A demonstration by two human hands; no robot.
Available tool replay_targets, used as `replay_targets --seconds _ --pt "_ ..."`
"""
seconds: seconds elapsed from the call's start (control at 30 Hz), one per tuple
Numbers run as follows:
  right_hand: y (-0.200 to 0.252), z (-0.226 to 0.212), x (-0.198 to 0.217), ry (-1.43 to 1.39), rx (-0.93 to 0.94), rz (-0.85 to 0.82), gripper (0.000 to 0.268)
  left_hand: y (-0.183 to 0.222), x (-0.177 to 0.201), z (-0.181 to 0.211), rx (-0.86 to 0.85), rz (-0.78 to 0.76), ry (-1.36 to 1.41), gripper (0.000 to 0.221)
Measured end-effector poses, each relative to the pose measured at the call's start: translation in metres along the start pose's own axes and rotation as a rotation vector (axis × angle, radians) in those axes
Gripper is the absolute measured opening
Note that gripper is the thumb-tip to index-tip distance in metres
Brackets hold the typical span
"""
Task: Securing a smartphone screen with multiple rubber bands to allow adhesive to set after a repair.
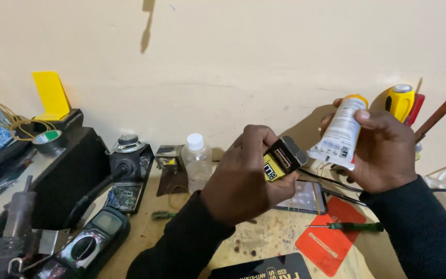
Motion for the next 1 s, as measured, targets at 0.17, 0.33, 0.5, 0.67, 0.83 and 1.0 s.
replay_targets --seconds 0.17,0.33,0.5,0.67,0.83,1.0 --pt "0.006 -0.001 -0.013 0.356 -0.030 0.172 0.030 0.002 -0.008 -0.013 -0.148 -0.024 0.061 0.065" --pt "0.011 0.008 -0.026 0.384 -0.045 0.127 0.024 -0.002 -0.008 -0.006 -0.028 -0.181 0.385 0.056" --pt "0.017 0.012 -0.033 0.397 0.141 0.054 0.038 -0.006 -0.002 -0.007 0.322 -0.275 0.489 0.059" --pt "0.025 0.010 -0.036 0.723 0.524 0.037 0.055 -0.008 0.006 -0.008 0.459 -0.260 0.432 0.069" --pt "0.026 0.004 -0.037 0.739 0.473 -0.088 0.060 -0.009 0.008 -0.010 0.362 -0.281 0.453 0.062" --pt "0.028 -0.003 -0.039 0.597 0.389 -0.211 0.065 -0.006 0.011 -0.012 0.378 -0.290 0.540 0.066"
Point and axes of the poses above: each hand's wrist, its own y-axis away from the middle knuckle, its own x-axis out of the back of the hand, z = x × y, the point moved 2 cm from there along -y, towards the middle knuckle, and after that the axes turned 1 degree about -y, right-handed, at the moved point
